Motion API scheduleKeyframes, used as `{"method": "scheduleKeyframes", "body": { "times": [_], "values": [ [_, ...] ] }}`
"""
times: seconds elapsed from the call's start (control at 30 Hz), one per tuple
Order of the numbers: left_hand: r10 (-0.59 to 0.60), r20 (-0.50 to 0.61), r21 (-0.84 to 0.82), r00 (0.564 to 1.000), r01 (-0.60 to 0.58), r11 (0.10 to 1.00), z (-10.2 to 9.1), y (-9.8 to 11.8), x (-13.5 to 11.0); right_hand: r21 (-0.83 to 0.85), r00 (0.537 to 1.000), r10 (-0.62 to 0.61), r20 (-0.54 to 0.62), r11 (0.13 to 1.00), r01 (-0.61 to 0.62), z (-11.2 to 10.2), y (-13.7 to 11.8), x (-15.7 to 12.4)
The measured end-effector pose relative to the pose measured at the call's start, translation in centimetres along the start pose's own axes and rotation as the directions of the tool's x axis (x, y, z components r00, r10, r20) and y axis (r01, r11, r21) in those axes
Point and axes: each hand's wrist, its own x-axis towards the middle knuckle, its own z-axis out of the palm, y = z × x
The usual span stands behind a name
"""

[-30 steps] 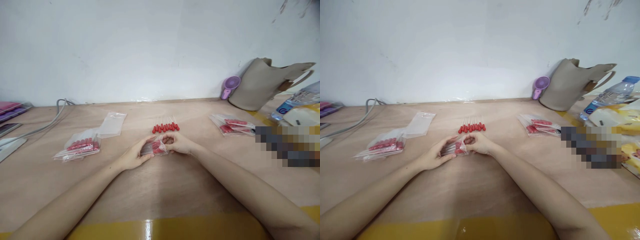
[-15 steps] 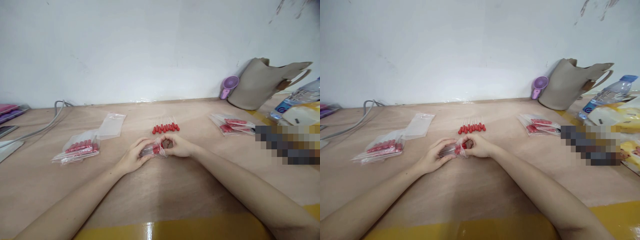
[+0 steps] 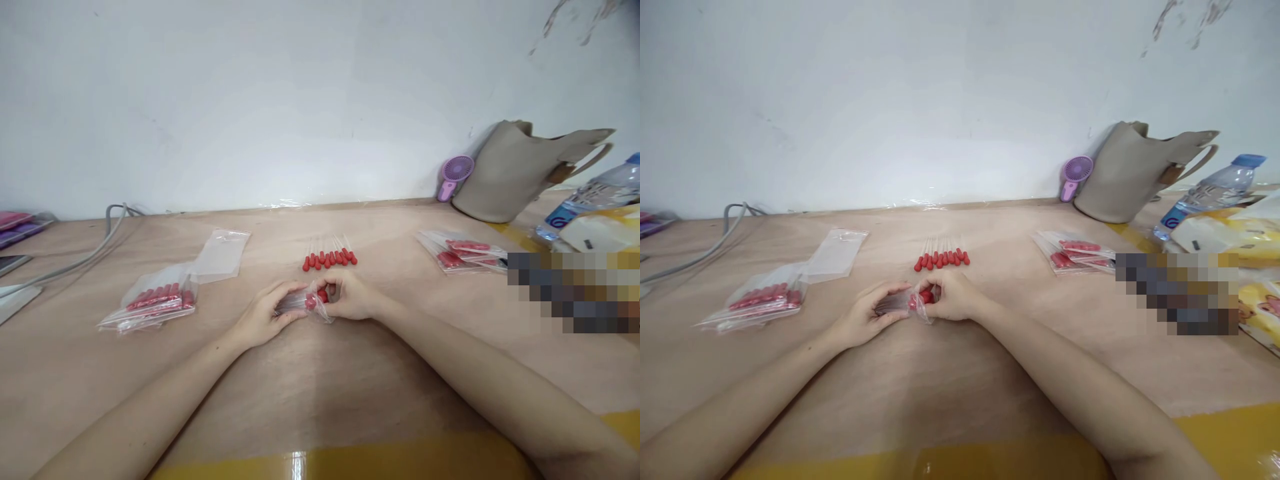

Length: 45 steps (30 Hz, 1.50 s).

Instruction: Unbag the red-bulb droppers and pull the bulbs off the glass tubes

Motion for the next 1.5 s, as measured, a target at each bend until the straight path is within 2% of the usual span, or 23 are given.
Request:
{"method": "scheduleKeyframes", "body": {
  "times": [0.13,0.2,0.27,0.33,0.43,0.5,0.57,0.67,0.73,0.9,0.97,1.0,1.07,1.13,1.17,1.2,1.27,1.37,1.5],
  "values": [
    [-0.004,-0.004,-0.003,1.000,0.004,1.000,0.1,-0.3,-0.1,-0.303,0.975,-0.223,-0.023,0.931,0.206,-0.5,-0.5,-0.3],
    [-0.006,0.001,-0.009,1.000,0.006,1.000,0.0,-0.4,-0.1,-0.353,0.966,-0.260,-0.001,0.903,0.243,-0.5,-0.6,-0.4],
    [-0.013,0.001,-0.014,1.000,0.013,1.000,-0.1,-0.5,0.0,-0.327,0.969,-0.246,-0.005,0.916,0.231,-0.6,-0.5,-0.5],
    [-0.035,-0.010,-0.013,0.999,0.035,0.999,-0.1,-0.8,-0.1,-0.221,0.979,-0.201,-0.044,0.957,0.187,-0.6,-0.2,-0.5],
    [-0.100,-0.043,-0.017,0.994,0.099,0.995,-0.1,-1.1,-0.2,0.088,0.992,-0.058,-0.112,0.994,0.068,-0.9,0.5,-0.6],
    [-0.136,-0.053,-0.034,0.989,0.134,0.990,0.0,-1.3,-0.3,0.298,0.991,0.056,-0.123,0.954,-0.017,-1.2,1.0,-0.6],
    [-0.153,-0.045,-0.051,0.987,0.150,0.987,0.0,-1.3,-0.3,0.426,0.984,0.153,-0.096,0.899,-0.099,-1.7,1.4,-0.7],
    [-0.154,-0.034,-0.051,0.987,0.152,0.987,-0.1,-1.1,-0.2,0.501,0.966,0.258,-0.007,0.837,-0.220,-2.8,1.3,-0.9],
    [-0.154,-0.031,-0.039,0.988,0.153,0.988,-0.2,-1.0,-0.2,0.504,0.952,0.307,0.012,0.820,-0.271,-4.0,1.0,-1.0],
    [-0.150,-0.023,-0.043,0.988,0.149,0.988,-0.2,-1.1,-0.3,0.400,0.913,0.388,-0.125,0.862,-0.312,-8.8,0.8,-2.0],
    [-0.145,-0.027,-0.046,0.989,0.144,0.989,-0.2,-1.2,-0.2,0.408,0.884,0.383,-0.269,0.876,-0.255,-10.5,1.3,-2.3],
    [-0.143,-0.029,-0.042,0.989,0.141,0.989,-0.2,-1.2,-0.2,0.412,0.854,0.372,-0.364,0.887,-0.211,-11.1,1.7,-2.4],
    [-0.142,-0.028,-0.028,0.989,0.141,0.990,-0.2,-1.3,-0.2,0.369,0.761,0.350,-0.546,0.916,-0.157,-11.6,2.6,-2.4],
    [-0.144,-0.028,-0.019,0.989,0.144,0.989,-0.2,-1.3,-0.2,0.258,0.668,0.310,-0.677,0.949,-0.180,-11.1,3.5,-2.2],
    [-0.145,-0.024,-0.021,0.989,0.145,0.989,-0.2,-1.4,-0.2,0.183,0.641,0.280,-0.714,0.959,-0.215,-10.7,3.9,-2.1],
    [-0.146,-0.021,-0.027,0.989,0.145,0.989,-0.2,-1.5,-0.3,0.092,0.634,0.236,-0.737,0.963,-0.252,-10.2,4.2,-2.0],
    [-0.146,-0.017,-0.041,0.989,0.145,0.989,-0.1,-1.7,-0.3,-0.112,0.670,0.131,-0.731,0.945,-0.307,-9.1,4.8,-2.0],
    [-0.148,-0.013,-0.052,0.989,0.147,0.988,-0.1,-1.8,-0.3,-0.397,0.756,-0.019,-0.654,0.859,-0.322,-8.1,5.3,-2.2],
    [-0.148,-0.017,-0.048,0.989,0.147,0.988,-0.2,-1.6,-0.3,-0.569,0.845,-0.070,-0.530,0.768,-0.294,-7.5,5.8,-2.2]
  ]
}}
